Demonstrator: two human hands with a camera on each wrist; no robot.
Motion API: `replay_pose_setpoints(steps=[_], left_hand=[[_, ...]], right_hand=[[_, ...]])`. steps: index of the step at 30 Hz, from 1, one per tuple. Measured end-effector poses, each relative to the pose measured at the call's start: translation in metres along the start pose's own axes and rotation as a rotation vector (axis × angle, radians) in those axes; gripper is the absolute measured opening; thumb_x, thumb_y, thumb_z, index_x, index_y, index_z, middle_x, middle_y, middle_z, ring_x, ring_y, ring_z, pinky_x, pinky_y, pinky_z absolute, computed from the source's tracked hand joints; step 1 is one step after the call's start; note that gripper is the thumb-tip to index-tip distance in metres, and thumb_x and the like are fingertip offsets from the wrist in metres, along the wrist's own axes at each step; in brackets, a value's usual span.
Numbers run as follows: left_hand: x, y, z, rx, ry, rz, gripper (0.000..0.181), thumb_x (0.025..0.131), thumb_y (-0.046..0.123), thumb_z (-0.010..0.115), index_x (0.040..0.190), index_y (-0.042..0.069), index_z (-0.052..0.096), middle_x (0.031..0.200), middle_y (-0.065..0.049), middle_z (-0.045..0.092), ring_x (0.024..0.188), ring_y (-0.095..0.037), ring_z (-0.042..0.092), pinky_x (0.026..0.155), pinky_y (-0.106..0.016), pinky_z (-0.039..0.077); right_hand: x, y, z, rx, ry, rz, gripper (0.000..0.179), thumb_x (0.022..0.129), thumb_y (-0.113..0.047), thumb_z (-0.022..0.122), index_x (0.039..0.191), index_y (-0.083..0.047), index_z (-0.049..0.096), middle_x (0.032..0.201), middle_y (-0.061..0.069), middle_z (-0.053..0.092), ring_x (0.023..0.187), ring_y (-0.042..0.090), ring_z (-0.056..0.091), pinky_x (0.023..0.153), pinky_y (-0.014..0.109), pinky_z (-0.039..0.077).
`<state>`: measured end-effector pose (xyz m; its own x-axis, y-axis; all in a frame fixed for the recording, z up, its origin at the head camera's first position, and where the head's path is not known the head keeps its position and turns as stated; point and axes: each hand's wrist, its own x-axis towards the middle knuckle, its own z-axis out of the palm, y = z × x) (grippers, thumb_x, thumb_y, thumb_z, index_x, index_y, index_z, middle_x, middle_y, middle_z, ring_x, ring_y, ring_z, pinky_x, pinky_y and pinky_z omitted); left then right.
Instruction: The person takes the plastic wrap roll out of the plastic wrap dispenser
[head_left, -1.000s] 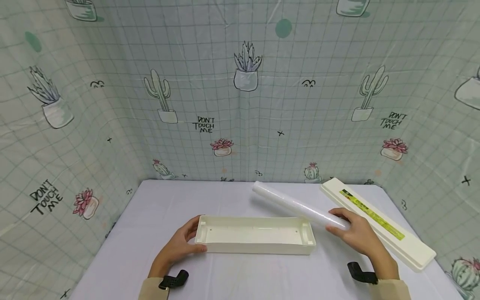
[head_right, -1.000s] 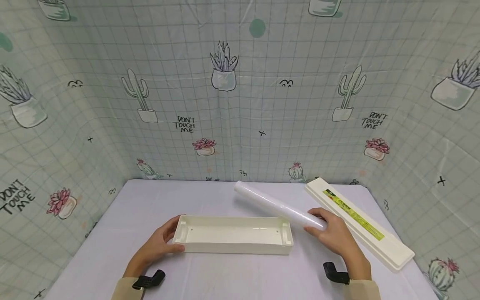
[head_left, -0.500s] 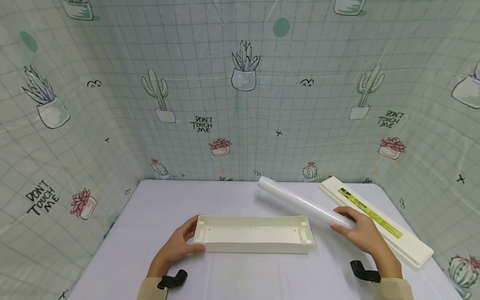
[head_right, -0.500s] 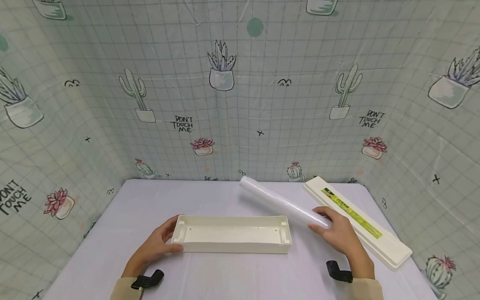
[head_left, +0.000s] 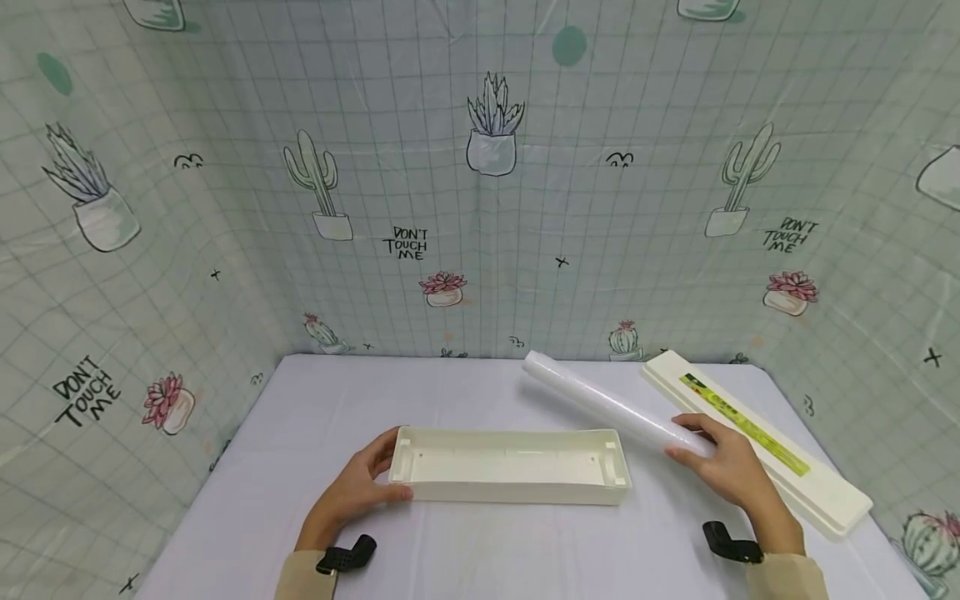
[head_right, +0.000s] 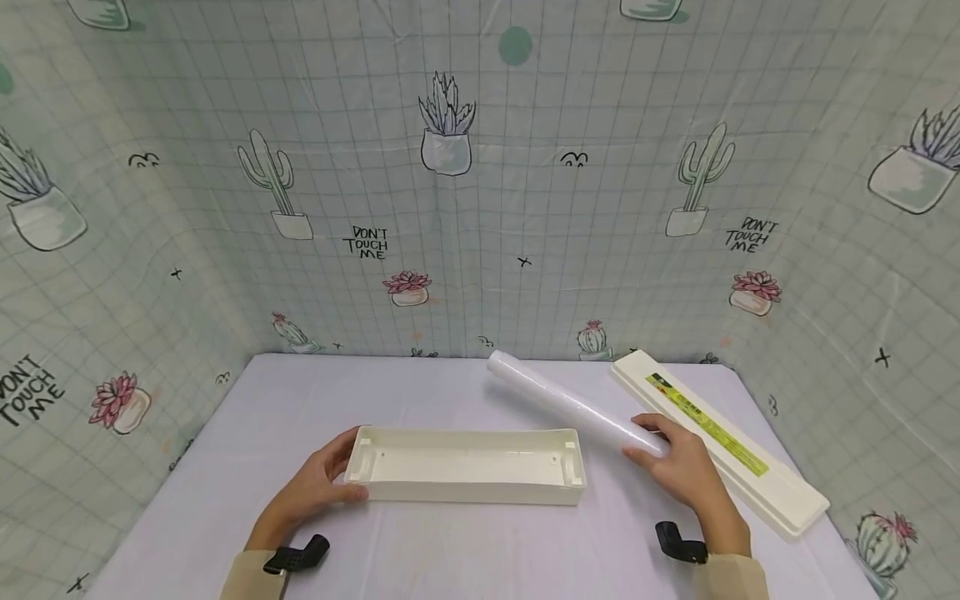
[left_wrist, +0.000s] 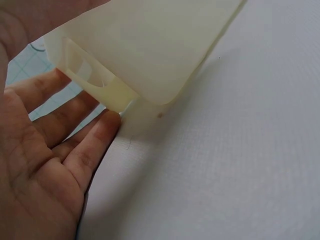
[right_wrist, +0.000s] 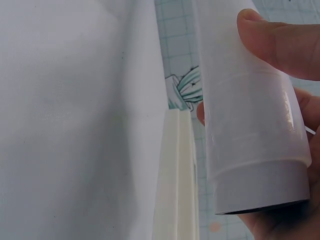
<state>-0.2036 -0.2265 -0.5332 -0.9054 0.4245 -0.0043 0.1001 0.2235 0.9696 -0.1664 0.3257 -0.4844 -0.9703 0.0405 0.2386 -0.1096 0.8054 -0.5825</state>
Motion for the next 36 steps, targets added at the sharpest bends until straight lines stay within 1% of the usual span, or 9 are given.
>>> replay_pose_setpoints(steps=[4,8,11,20,23,28,32,34,36], left_hand=[[0.001,0.001,0.000,0.013,0.003,0.015,0.100,0.080,0.014,0.089,0.161,0.006,0.031,0.155,-0.022,0.046,0.140,-0.042,0.049,0.102,-0.017,0.044],[0.001,0.001,0.000,0.012,0.004,0.027,0.099,0.080,0.013,0.088,0.161,0.005,0.031,0.155,-0.022,0.046,0.140,-0.043,0.049,0.103,-0.016,0.044],[0.001,0.000,0.000,0.010,0.006,0.023,0.100,0.079,0.013,0.089,0.161,0.006,0.031,0.156,-0.022,0.045,0.141,-0.043,0.048,0.102,-0.016,0.044],[-0.001,0.001,0.002,-0.008,0.010,0.008,0.101,0.079,0.013,0.089,0.161,0.006,0.031,0.157,-0.022,0.044,0.141,-0.042,0.048,0.102,-0.017,0.044],[-0.001,0.001,0.002,-0.001,0.012,0.010,0.102,0.078,0.014,0.090,0.161,0.005,0.030,0.157,-0.022,0.044,0.141,-0.043,0.048,0.102,-0.016,0.044],[-0.002,0.003,0.002,-0.002,0.016,0.004,0.102,0.078,0.013,0.089,0.161,0.005,0.030,0.157,-0.022,0.044,0.141,-0.043,0.048,0.102,-0.015,0.043],[-0.001,0.004,0.003,-0.009,0.017,-0.009,0.102,0.078,0.013,0.089,0.161,0.005,0.030,0.158,-0.022,0.043,0.141,-0.042,0.048,0.102,-0.016,0.043],[-0.001,0.004,0.003,-0.002,0.018,-0.012,0.102,0.079,0.013,0.089,0.161,0.005,0.030,0.158,-0.021,0.044,0.141,-0.042,0.048,0.106,-0.022,0.044],[-0.001,0.004,0.003,0.008,0.021,-0.011,0.102,0.078,0.013,0.089,0.161,0.005,0.031,0.157,-0.021,0.044,0.141,-0.042,0.048,0.110,-0.033,0.043]], right_hand=[[0.001,0.005,0.001,0.002,0.009,0.008,0.048,0.084,-0.035,0.086,0.124,-0.014,0.071,0.118,0.013,0.074,0.099,-0.001,0.056,0.078,0.018,0.043],[0.001,0.007,0.002,0.000,0.006,0.028,0.049,0.084,-0.036,0.086,0.126,-0.014,0.070,0.119,0.014,0.073,0.100,0.006,0.057,0.078,0.020,0.043],[0.001,0.010,0.002,-0.004,0.017,0.028,0.049,0.084,-0.035,0.086,0.126,-0.014,0.070,0.119,0.015,0.073,0.100,0.006,0.057,0.078,0.020,0.043],[-0.001,0.018,0.003,0.005,0.044,0.011,0.047,0.084,-0.030,0.086,0.124,-0.011,0.071,0.117,0.017,0.074,0.097,-0.007,0.052,0.077,0.017,0.043],[-0.001,0.020,0.003,-0.004,0.046,0.014,0.047,0.084,-0.030,0.086,0.124,-0.011,0.071,0.117,0.017,0.074,0.098,0.001,0.056,0.076,0.018,0.043],[-0.001,0.022,0.003,-0.019,0.044,0.024,0.049,0.084,-0.031,0.086,0.125,-0.009,0.071,0.121,0.018,0.073,0.105,0.024,0.061,0.077,0.022,0.043],[-0.001,0.024,0.003,-0.019,0.034,0.038,0.050,0.084,-0.031,0.086,0.126,-0.008,0.070,0.122,0.020,0.072,0.106,0.030,0.062,0.075,0.023,0.043],[-0.001,0.025,0.003,-0.016,0.029,0.044,0.050,0.085,-0.030,0.086,0.126,-0.007,0.070,0.122,0.021,0.072,0.106,0.030,0.062,0.075,0.022,0.043],[-0.001,0.026,0.003,-0.015,0.024,0.051,0.051,0.085,-0.031,0.085,0.126,-0.007,0.070,0.122,0.021,0.071,0.107,0.031,0.062,0.074,0.022,0.043]])
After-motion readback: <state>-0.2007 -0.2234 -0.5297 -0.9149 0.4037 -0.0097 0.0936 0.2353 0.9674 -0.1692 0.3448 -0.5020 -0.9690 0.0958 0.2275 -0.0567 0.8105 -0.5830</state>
